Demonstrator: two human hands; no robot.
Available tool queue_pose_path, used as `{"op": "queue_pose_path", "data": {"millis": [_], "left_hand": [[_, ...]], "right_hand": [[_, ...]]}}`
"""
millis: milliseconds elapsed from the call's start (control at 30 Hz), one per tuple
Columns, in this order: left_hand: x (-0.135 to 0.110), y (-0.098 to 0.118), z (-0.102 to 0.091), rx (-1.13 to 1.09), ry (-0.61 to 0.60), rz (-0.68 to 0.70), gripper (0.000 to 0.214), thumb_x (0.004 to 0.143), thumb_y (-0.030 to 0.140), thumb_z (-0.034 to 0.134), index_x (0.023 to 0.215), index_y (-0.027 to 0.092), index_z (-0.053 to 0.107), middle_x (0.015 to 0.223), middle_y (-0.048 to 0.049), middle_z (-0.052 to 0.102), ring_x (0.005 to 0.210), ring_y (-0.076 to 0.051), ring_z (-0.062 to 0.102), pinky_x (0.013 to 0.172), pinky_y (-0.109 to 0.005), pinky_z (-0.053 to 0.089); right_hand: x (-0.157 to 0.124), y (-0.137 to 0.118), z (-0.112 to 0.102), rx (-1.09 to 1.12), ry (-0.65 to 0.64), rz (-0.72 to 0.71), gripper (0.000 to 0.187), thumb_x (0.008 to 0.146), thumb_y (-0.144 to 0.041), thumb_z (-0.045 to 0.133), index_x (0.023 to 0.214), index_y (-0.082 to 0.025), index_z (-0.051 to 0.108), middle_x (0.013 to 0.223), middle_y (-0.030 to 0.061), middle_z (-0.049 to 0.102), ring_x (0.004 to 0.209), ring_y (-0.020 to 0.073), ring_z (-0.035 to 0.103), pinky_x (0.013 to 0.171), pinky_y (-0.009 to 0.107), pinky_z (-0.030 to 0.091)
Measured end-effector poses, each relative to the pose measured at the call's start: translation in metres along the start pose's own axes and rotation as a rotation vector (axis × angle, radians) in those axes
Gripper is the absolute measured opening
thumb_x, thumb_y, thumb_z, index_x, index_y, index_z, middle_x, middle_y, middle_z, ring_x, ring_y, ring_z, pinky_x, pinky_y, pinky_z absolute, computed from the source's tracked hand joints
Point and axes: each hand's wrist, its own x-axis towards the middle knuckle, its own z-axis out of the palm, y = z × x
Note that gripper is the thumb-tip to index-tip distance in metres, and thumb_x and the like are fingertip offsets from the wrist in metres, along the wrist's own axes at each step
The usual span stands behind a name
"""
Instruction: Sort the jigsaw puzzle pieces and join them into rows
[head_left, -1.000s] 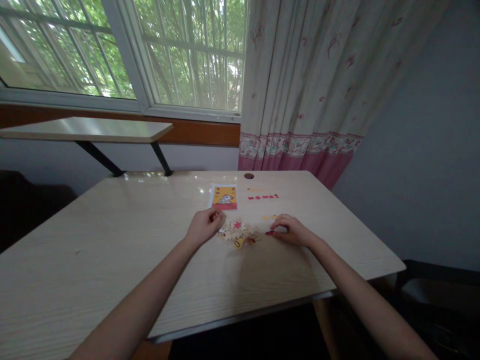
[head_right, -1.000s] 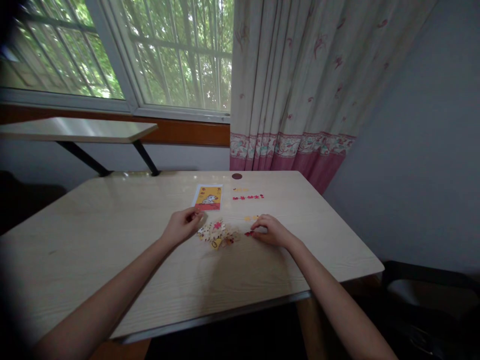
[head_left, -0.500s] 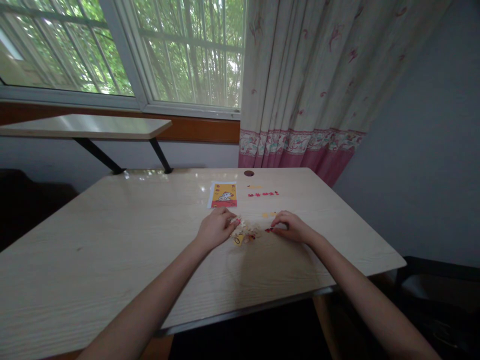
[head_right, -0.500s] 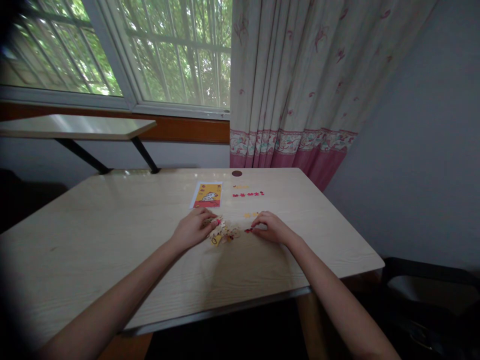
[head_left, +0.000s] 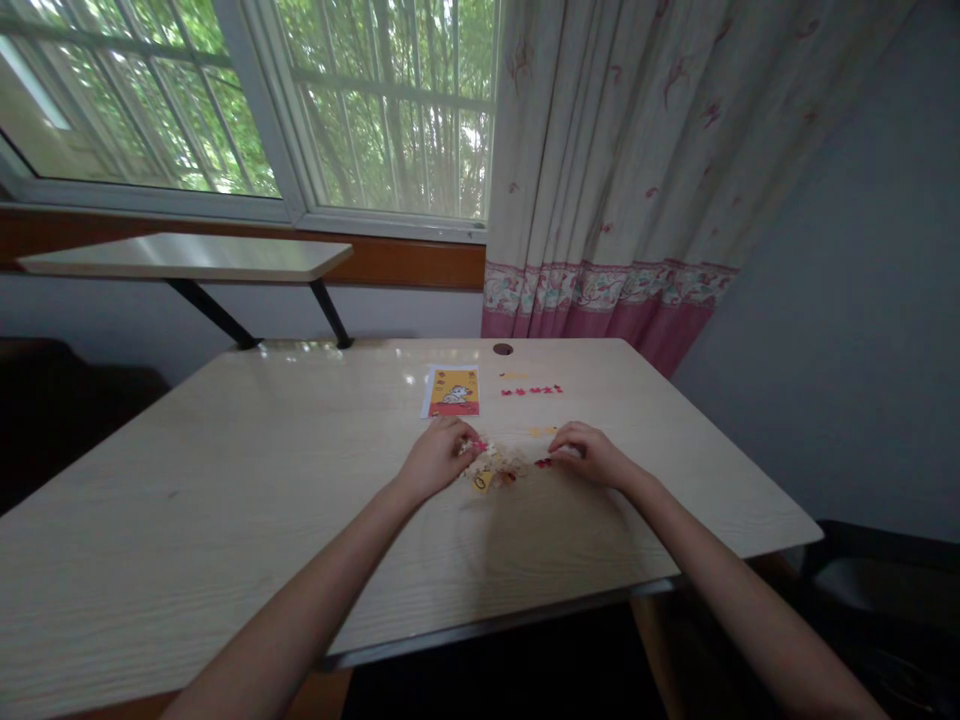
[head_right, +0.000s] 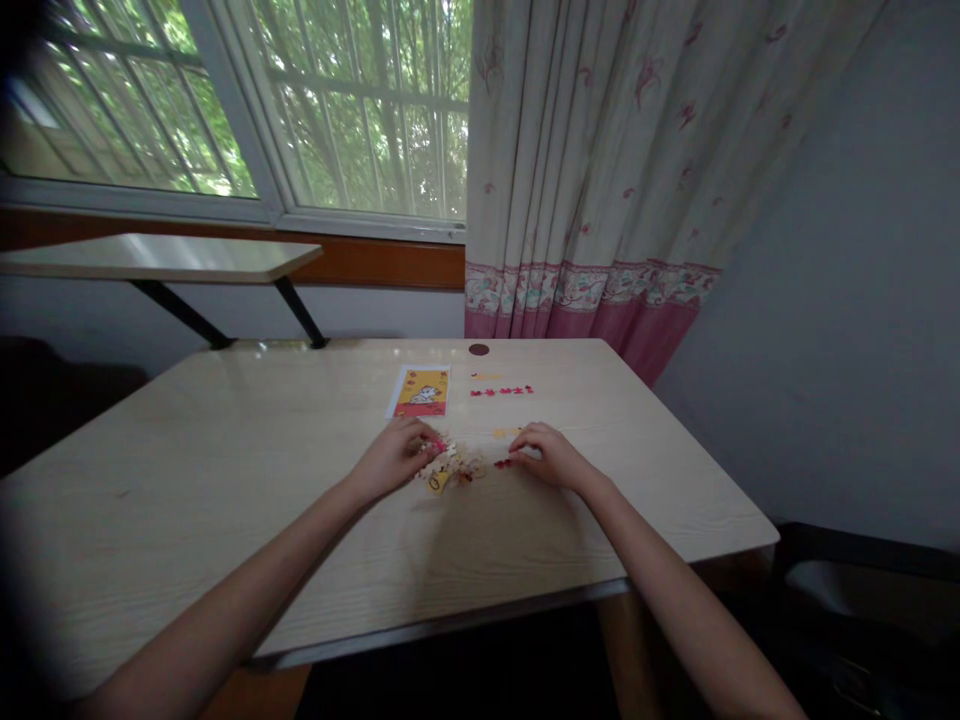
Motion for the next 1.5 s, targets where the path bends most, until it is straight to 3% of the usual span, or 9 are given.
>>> {"op": "queue_pose_path", "data": {"millis": [267,400,567,700,800,933,1133,1300,1500], "left_hand": [[-0.001,0.005,-0.006,-0.046,-0.019,-0.055,0.013,0.077,0.025,0.052,0.071,0.017,0.060,0.068,-0.0030,0.060,0.070,-0.019,0.051,0.066,-0.029,0.038],[0.000,0.005,-0.007,-0.060,-0.016,-0.055,0.014,0.078,0.026,0.052,0.075,0.017,0.063,0.071,-0.0039,0.062,0.071,-0.019,0.053,0.069,-0.030,0.039],[0.001,0.004,-0.008,-0.121,0.101,-0.033,0.015,0.077,0.027,0.054,0.078,0.018,0.067,0.083,-0.0062,0.064,0.084,-0.020,0.055,0.078,-0.033,0.040],[0.002,0.004,-0.005,-0.308,0.121,-0.150,0.017,0.075,0.030,0.057,0.079,0.018,0.069,0.077,-0.0057,0.067,0.075,-0.019,0.057,0.071,-0.031,0.043],[0.003,0.005,-0.001,-0.573,0.053,-0.247,0.023,0.074,0.035,0.058,0.081,0.015,0.068,0.074,-0.0067,0.067,0.068,-0.017,0.058,0.063,-0.029,0.044],[0.002,0.008,0.004,-0.818,-0.023,-0.268,0.029,0.071,0.041,0.060,0.079,0.014,0.065,0.075,-0.0067,0.066,0.065,-0.015,0.057,0.060,-0.028,0.044],[0.001,0.010,0.005,-0.968,0.022,-0.273,0.046,0.066,0.038,0.068,0.101,0.020,0.046,0.067,0.0031,0.059,0.052,-0.009,0.051,0.050,-0.020,0.037],[0.000,0.010,0.005,-1.077,0.011,-0.280,0.049,0.065,0.035,0.071,0.096,0.023,0.035,0.066,0.0061,0.058,0.046,-0.006,0.048,0.045,-0.017,0.031],[-0.001,0.009,0.006,-1.079,-0.031,-0.283,0.051,0.064,0.037,0.071,0.098,0.023,0.035,0.066,0.0052,0.060,0.045,-0.006,0.048,0.044,-0.017,0.031]], "right_hand": [[0.021,-0.009,-0.004,0.003,-0.054,0.006,0.018,0.082,-0.030,0.053,0.079,-0.018,0.065,0.077,0.0055,0.064,0.073,0.0143,0.057,0.070,0.027,0.044],[0.038,-0.013,-0.003,-0.015,-0.098,0.032,0.018,0.082,-0.030,0.052,0.081,-0.017,0.065,0.075,0.0041,0.064,0.067,0.0127,0.056,0.064,0.024,0.043],[0.053,-0.019,0.012,-0.031,-0.066,-0.003,0.019,0.083,-0.029,0.050,0.084,-0.017,0.065,0.075,0.0029,0.064,0.066,0.0119,0.056,0.063,0.022,0.042],[0.056,-0.026,0.032,-0.086,0.027,-0.057,0.022,0.083,-0.027,0.051,0.099,-0.019,0.063,0.084,0.0033,0.065,0.067,0.0112,0.056,0.066,0.022,0.043],[0.055,-0.032,0.042,-0.179,0.085,-0.109,0.028,0.085,-0.032,0.051,0.109,-0.022,0.060,0.084,0.0038,0.064,0.068,0.0117,0.056,0.069,0.024,0.042],[0.056,-0.039,0.044,-0.264,0.145,-0.150,0.033,0.085,-0.041,0.051,0.112,-0.024,0.059,0.084,0.0043,0.064,0.077,0.0141,0.058,0.072,0.025,0.040],[0.056,-0.043,0.044,-0.306,0.168,-0.194,0.030,0.084,-0.045,0.051,0.102,-0.025,0.065,0.082,0.0039,0.065,0.076,0.0138,0.059,0.069,0.026,0.039],[0.054,-0.041,0.047,-0.290,0.165,-0.224,0.027,0.085,-0.042,0.051,0.096,-0.024,0.066,0.082,0.0039,0.066,0.075,0.0133,0.059,0.067,0.026,0.038],[0.051,-0.041,0.047,-0.262,0.168,-0.278,0.026,0.086,-0.039,0.050,0.100,-0.022,0.064,0.083,0.0046,0.066,0.076,0.0136,0.060,0.068,0.026,0.038]]}}
